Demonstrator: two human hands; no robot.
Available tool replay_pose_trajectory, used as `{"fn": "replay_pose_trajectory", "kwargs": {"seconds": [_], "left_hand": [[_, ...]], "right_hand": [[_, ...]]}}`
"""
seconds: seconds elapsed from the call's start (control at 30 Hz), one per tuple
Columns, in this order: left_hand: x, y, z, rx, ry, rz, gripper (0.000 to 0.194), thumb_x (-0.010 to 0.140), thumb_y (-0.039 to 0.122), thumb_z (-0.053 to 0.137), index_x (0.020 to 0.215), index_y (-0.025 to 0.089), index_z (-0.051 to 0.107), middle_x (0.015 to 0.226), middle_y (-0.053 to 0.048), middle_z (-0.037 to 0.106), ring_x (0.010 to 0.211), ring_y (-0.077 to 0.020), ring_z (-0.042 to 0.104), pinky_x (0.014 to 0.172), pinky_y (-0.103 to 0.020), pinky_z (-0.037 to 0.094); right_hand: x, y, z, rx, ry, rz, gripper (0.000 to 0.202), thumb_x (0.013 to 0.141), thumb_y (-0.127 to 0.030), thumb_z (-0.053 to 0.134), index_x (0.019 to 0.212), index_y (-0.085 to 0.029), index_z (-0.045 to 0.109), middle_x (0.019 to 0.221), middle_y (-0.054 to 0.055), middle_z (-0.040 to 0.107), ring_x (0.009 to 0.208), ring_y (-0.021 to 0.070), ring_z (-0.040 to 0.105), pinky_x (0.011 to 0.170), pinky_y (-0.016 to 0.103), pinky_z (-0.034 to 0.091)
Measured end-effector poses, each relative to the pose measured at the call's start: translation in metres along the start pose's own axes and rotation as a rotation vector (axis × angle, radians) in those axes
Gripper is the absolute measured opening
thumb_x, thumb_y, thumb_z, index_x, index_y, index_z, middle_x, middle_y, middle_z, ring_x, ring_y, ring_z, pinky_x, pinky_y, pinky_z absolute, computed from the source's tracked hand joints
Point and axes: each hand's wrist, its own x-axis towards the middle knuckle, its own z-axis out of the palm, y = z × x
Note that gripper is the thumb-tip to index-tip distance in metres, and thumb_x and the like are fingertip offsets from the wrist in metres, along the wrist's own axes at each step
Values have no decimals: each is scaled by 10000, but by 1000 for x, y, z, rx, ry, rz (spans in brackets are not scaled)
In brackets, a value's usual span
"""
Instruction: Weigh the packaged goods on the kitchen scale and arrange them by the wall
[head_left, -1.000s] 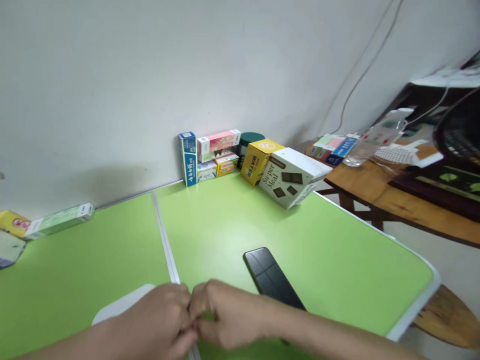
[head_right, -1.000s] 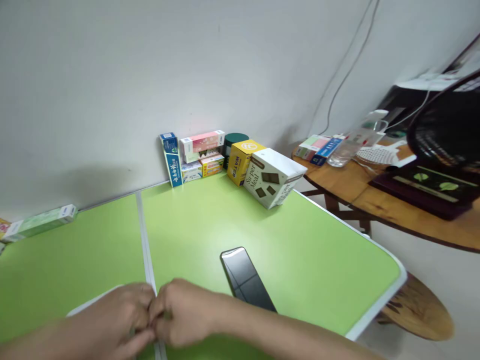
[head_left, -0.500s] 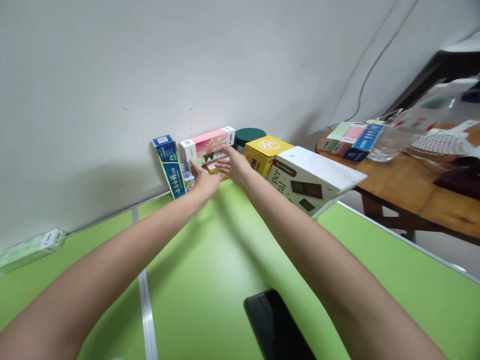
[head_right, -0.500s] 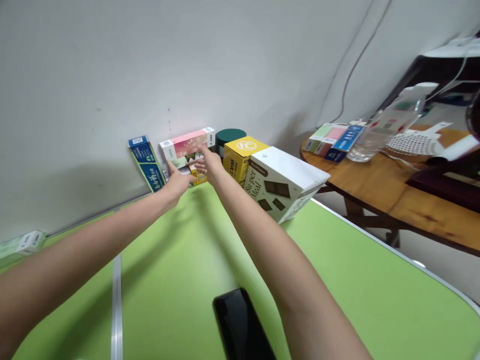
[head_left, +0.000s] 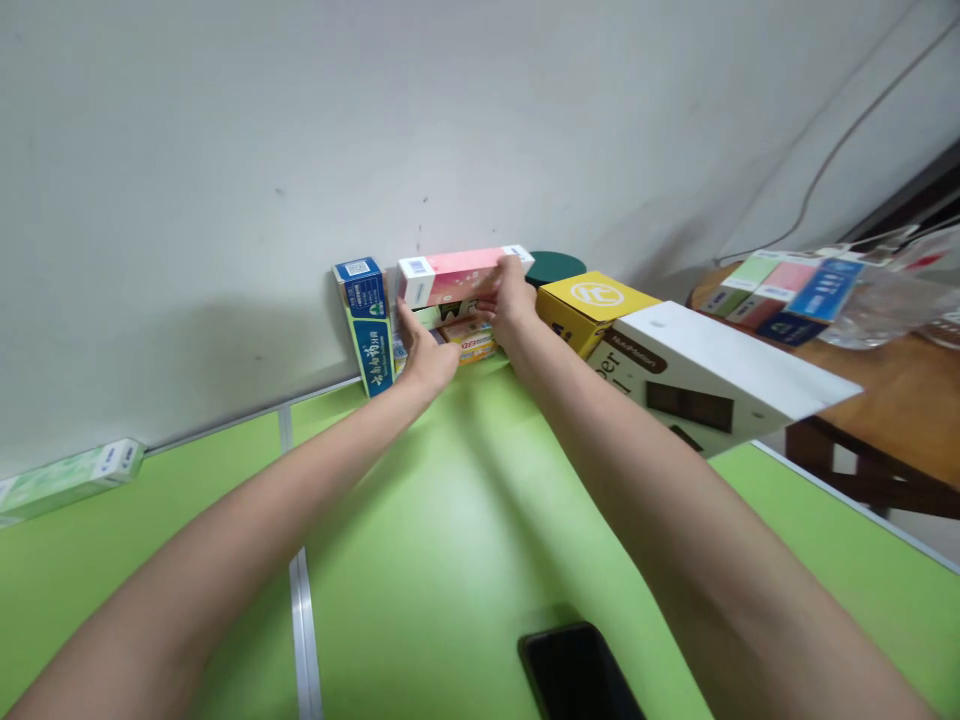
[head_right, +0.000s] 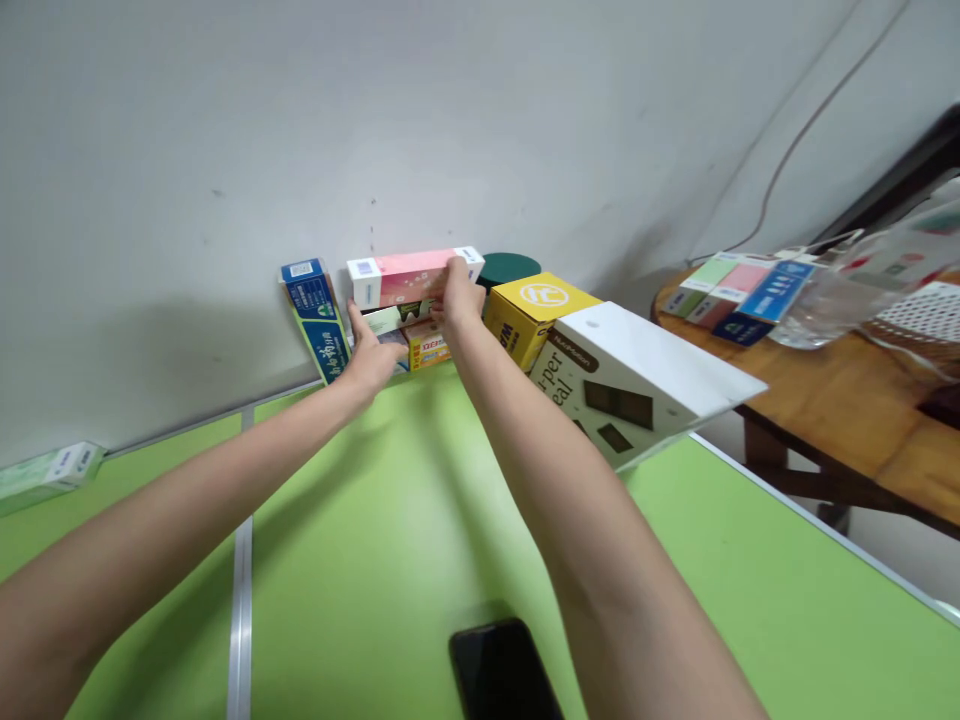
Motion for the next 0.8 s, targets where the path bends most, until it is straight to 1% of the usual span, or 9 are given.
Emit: {"fn": "replay_pose_trajectory", "kwargs": {"seconds": [0.1,0.17,0.23,0.33,0.4,0.5,0.57,0.67,0.8], "left_hand": [[-51,21,-16,7,-35,68,1119,644,-61,607,1496,120,-96,1612,-150,-52,1490,-251,-18,1208,-317,41],[-99,30,-39,-13,-127,84,1048,710,-10,590,1502,216,-59,1619,-102,-29,1489,-253,44,1203,-377,157],[-149,30,-71,-51,-138,7,861,813,81,540,1490,256,37,1595,-106,145,1457,-247,202,1126,-413,336],[-217,24,-129,-61,-135,-213,754,866,221,569,1469,252,118,1448,-142,431,1286,-259,481,1050,-458,418],[-257,22,-168,14,-205,-333,634,849,296,629,1400,248,319,1338,-119,554,1238,-274,525,1044,-474,422],[-312,25,-220,63,-248,-401,411,851,409,625,1211,233,537,1240,-97,625,1198,-292,554,1003,-471,463],[-344,26,-249,38,-157,-426,465,877,514,544,1240,224,528,1262,-116,608,1195,-311,553,1001,-496,462],[-384,21,-284,104,70,-508,635,858,665,432,1287,204,509,1395,-147,492,1329,-349,412,1114,-548,317],[-419,2,-308,173,228,-587,855,791,787,352,1374,165,414,1526,-157,289,1439,-316,216,1197,-496,144]], "right_hand": [[-51,-5,-15,133,37,165,401,937,-497,338,753,-190,519,572,-21,470,448,103,443,427,210,401],[-96,-3,-31,255,-22,324,384,926,-475,385,696,-193,510,546,-26,482,449,92,473,442,185,420],[-146,5,-49,229,-99,383,337,900,-431,457,692,-179,540,547,-6,532,461,102,517,462,191,447],[-224,27,-71,191,-308,502,256,806,-414,624,740,-171,578,604,19,624,522,116,592,540,205,492],[-272,43,-80,153,-431,552,331,714,-466,732,809,-182,591,656,13,659,563,128,617,583,227,503],[-329,56,-82,14,-671,625,477,696,-624,699,865,-189,601,734,26,674,631,158,630,620,276,492],[-355,55,-78,-154,-815,601,554,719,-724,595,815,-178,613,708,31,645,639,168,602,625,295,464],[-384,44,-64,-471,-995,451,624,749,-782,478,643,-173,565,597,7,548,586,152,514,610,295,396],[-415,38,-40,-702,-1143,360,652,779,-809,358,593,-194,466,543,-20,461,523,127,418,557,282,299]]}}
